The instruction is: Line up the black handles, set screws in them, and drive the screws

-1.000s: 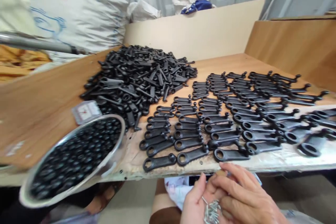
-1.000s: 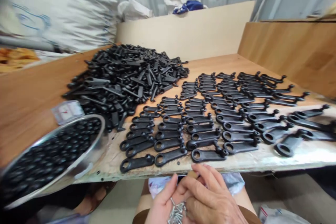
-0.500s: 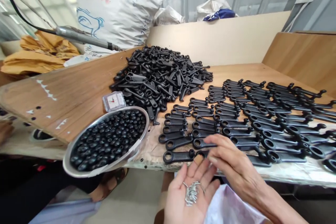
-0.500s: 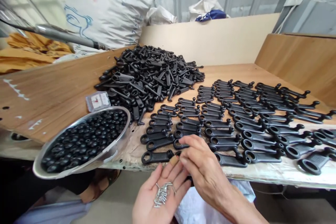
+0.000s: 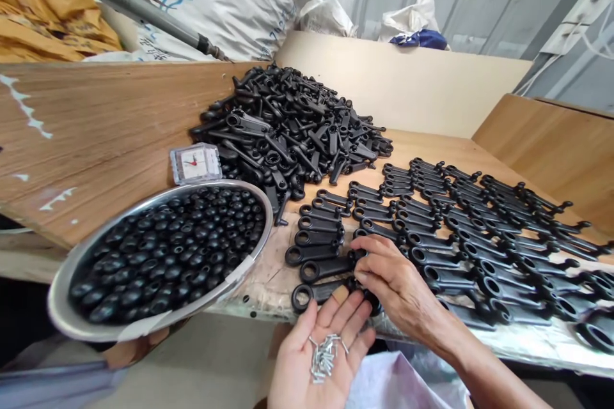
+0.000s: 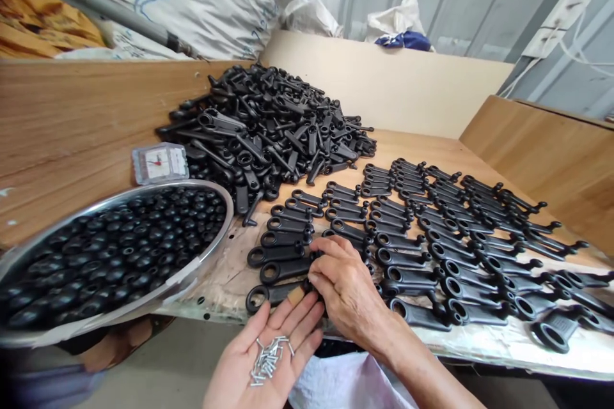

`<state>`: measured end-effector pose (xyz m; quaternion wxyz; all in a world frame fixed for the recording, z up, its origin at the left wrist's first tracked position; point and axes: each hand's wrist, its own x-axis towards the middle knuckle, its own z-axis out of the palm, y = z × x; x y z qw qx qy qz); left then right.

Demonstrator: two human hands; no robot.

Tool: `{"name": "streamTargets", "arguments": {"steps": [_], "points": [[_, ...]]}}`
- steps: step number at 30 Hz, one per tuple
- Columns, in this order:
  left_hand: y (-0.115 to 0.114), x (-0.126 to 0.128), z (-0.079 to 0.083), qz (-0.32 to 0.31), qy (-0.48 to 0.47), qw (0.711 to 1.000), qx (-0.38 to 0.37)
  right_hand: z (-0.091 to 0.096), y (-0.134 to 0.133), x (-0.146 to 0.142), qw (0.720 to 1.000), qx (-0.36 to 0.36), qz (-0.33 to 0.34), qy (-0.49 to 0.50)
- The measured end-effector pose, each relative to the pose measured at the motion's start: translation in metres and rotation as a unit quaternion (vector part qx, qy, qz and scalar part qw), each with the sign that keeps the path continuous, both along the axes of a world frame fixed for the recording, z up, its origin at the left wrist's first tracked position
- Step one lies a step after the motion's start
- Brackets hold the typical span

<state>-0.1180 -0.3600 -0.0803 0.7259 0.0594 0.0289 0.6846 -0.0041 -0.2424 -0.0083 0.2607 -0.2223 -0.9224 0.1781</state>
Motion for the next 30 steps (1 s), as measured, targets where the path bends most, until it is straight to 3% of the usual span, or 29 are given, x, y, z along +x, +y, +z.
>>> {"name": "streamTargets", "arguments": {"steps": [10, 16, 19, 23, 27, 30], "points": [[-0.002, 0.001, 0.000, 0.007, -0.021, 0.999, -0.033, -0.002, 0.003, -0.005, 0.997, 0.050, -0.008, -0.062], [-0.006, 0.009, 0.022, -0.017, -0.089, 0.991, -0.097, 0.010, -0.019, 0.010, 0.996, 0.086, 0.036, 0.001], [-0.009, 0.016, 0.036, -0.036, -0.126, 0.980, -0.150, 0.015, -0.039, 0.021, 0.992, 0.058, 0.098, -0.045], [-0.009, 0.023, 0.050, -0.068, -0.110, 0.975, -0.179, 0.021, -0.053, 0.033, 0.988, 0.059, 0.110, -0.091], [-0.007, 0.024, 0.054, -0.058, -0.113, 0.970, -0.206, 0.027, -0.053, 0.040, 0.983, 0.092, 0.126, -0.095], [-0.008, 0.025, 0.051, -0.068, -0.121, 0.975, -0.173, 0.018, -0.052, 0.042, 0.981, 0.109, 0.121, -0.103]]}}
